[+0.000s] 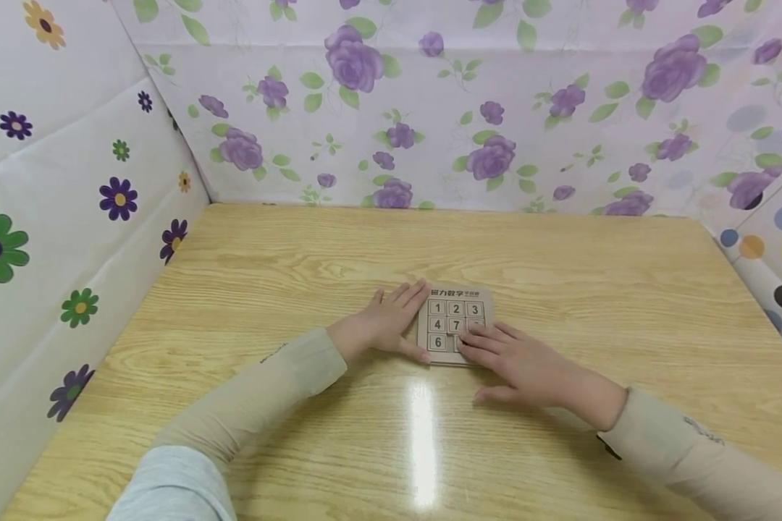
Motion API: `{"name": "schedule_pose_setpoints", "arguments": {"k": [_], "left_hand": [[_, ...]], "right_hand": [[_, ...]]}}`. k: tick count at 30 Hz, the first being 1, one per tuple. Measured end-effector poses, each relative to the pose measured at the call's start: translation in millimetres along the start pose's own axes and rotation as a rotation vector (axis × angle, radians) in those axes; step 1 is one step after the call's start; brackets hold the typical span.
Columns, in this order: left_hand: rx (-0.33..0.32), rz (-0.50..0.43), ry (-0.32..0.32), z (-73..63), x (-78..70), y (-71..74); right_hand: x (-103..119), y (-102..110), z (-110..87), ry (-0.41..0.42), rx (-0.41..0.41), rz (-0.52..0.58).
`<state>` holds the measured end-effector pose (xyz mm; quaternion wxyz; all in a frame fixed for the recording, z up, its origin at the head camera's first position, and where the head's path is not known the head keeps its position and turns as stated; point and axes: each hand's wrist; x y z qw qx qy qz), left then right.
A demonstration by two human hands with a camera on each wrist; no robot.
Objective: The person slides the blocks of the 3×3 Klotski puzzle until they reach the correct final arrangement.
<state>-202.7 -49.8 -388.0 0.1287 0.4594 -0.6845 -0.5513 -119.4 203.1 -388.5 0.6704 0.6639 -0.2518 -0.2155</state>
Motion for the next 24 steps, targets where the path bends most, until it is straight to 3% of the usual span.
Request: {"name": "schedule_pose_setpoints", "arguments": {"k": [17,24], "left_hand": [[0.002,-0.01,0.007,-0.4,0.8,1.7],[0.01,-0.008,0.005,0.3,0.1,1.2]], "right_hand": [[-8.7,1.6,-15.2,-0.03,-0.004,0.022],[-9.5,3.1,-8.0,-0.021,-0.042,0.034]]}}
Point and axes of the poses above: each hand's wrist, its own z-axis towards the middle knuckle, its own y-axis out of the back of the hand, x = y × z, and after that the axes turned 3 degrees about -z, right-handed
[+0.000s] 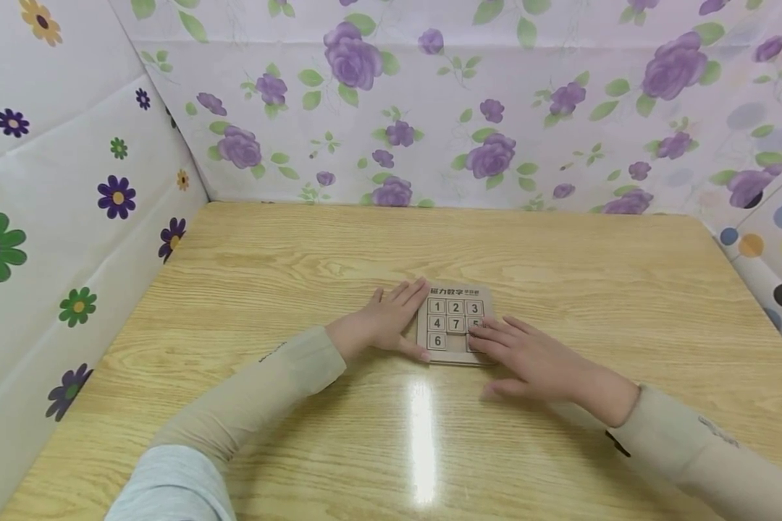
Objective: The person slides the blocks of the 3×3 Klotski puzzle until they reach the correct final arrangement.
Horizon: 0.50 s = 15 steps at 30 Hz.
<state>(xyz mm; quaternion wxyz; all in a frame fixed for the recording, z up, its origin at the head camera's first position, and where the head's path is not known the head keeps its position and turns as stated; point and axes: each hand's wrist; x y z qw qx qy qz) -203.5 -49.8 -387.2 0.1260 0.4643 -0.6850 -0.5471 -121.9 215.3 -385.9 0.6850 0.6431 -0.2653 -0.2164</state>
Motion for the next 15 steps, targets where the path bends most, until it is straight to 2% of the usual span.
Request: {"name": "schedule_pose_setpoints", "arguments": {"k": [5,8,15], "left_hand": [[-0.001,0.002,0.005,0.1,0.7,-1.0],[-0.001,0.006,0.007,1.3,1.3,-2.4],[-0.009,0.01,0.002,3.9,2.6,-4.1]], "right_hand": [[-1.4,-1.6,14.3,-0.006,-0.007,-0.004],[-1.1,-2.9,20.3,-0.021,0.016,0.006],[1.6,-3.3,21.1,-0.02,0.04,-0.013]]}}
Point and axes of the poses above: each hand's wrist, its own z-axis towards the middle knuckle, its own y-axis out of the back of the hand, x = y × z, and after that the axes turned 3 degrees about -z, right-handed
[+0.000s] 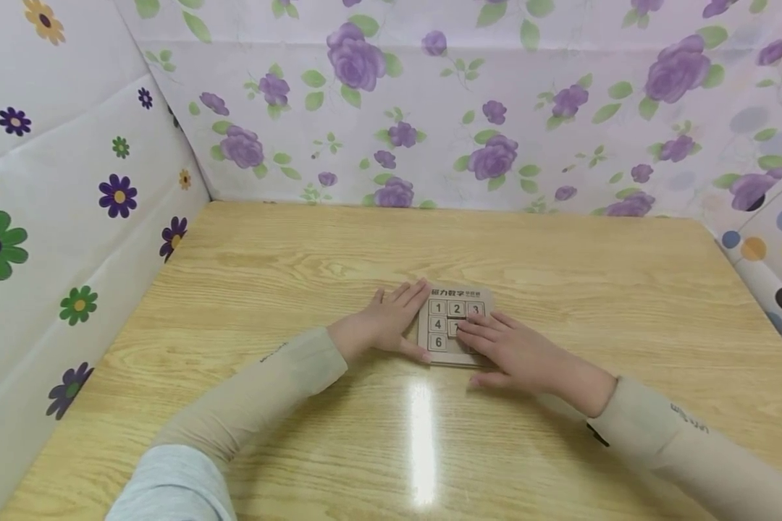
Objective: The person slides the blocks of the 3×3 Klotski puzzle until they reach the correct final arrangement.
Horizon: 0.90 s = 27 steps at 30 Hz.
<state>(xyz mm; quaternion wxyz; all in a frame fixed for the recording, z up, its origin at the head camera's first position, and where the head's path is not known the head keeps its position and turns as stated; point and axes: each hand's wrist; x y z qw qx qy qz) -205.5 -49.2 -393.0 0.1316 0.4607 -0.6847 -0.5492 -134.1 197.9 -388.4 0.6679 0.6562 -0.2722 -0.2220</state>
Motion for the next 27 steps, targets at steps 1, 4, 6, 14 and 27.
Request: {"name": "schedule_pose_setpoints", "arguments": {"k": [1,4,6,14,27], "left_hand": [[0.0,0.002,0.0,-0.1,0.1,0.5],[-0.001,0.001,-0.003,-0.7,0.1,1.5],[0.001,0.0,-0.004,-1.4,-0.4,1.9],[-0.002,-0.004,-0.005,-4.4,-3.2,4.5],[0.007,-0.001,-0.004,-3.4,-2.8,4.4]], "right_hand": [[0.9,0.1,-0.5,0.002,0.0,-0.003],[4.2,0.3,-3.2,0.011,0.006,-0.015],[6.9,-0.1,-5.5,0.014,0.007,-0.019],[11.5,-4.7,-13.1,0.024,-0.013,-0.027],[-2.2,0.2,-21.5,-0.106,-0.001,0.003]]}}
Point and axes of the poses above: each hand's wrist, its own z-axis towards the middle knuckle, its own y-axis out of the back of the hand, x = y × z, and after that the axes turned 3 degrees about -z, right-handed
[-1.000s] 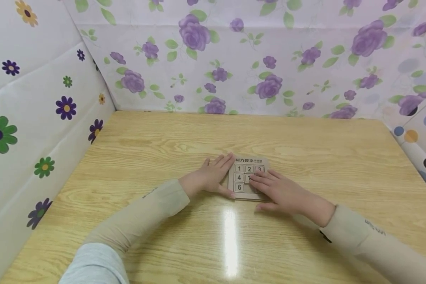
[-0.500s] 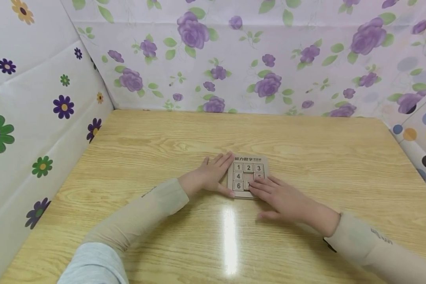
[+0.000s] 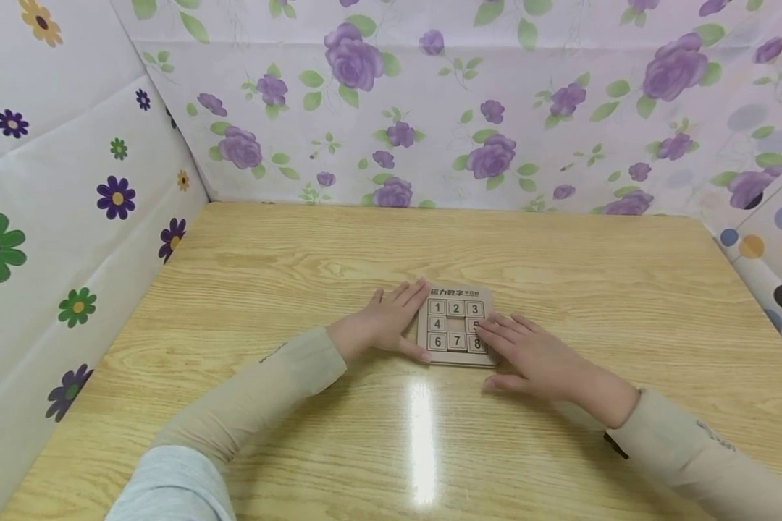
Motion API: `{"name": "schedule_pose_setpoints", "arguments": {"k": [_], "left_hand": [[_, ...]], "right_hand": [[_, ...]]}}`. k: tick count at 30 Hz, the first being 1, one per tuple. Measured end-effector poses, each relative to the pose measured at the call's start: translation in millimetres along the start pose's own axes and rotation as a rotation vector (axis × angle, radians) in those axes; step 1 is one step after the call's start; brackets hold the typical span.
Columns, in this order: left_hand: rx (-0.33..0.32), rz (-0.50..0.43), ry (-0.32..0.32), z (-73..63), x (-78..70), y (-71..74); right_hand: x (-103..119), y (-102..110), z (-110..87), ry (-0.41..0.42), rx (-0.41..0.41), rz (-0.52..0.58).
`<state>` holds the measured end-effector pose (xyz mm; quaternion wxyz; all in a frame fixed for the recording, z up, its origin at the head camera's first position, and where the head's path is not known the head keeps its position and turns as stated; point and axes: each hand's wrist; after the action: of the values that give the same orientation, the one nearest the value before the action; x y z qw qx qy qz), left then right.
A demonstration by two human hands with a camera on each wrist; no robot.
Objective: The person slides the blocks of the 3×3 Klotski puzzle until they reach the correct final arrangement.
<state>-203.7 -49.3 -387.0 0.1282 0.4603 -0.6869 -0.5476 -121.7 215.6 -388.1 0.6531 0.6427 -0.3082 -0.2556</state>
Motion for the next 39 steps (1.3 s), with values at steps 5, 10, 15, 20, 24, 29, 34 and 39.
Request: {"name": "schedule_pose_setpoints", "arguments": {"k": [5,10,15,20,24,29,34,39], "left_hand": [[-0.004,-0.002,0.0,-0.3,0.0,-0.2],[-0.006,0.0,-0.002,-0.2,0.2,-0.6],[-0.011,0.015,0.005,1.6,1.9,-2.8],[-0.011,0.013,0.006,3.3,2.4,-4.8],[-0.015,0.007,0.01,2.9,2.0,-4.2],[-0.015,0.013,0.017,2.7,1.9,-2.7],[-0.001,0.012,0.012,3.2,2.2,-2.8],[-0.007,0.007,0.012,2.5,2.0,-2.9]], "right_hand": [[-0.2,-0.3,1.3,0.002,0.008,0.013],[1.5,-0.6,2.5,-0.007,-0.007,-0.017],[6.3,-2.6,7.9,0.02,-0.033,-0.038],[11.5,-3.3,11.6,0.063,-0.001,-0.039],[12.7,-3.0,10.8,0.067,0.001,-0.025],[10.7,-1.5,9.2,0.045,-0.005,-0.018],[6.3,-0.5,8.6,-0.007,-0.012,-0.042],[5.7,1.1,11.4,0.004,0.002,-0.026]]}}
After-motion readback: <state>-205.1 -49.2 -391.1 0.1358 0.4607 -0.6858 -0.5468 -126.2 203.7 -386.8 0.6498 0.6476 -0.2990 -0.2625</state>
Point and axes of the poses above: each hand's wrist, its own z-axis towards the middle knuckle, its own y-axis out of the back of the hand, x = y × z, and after that the axes turned 3 degrees about -z, right-handed
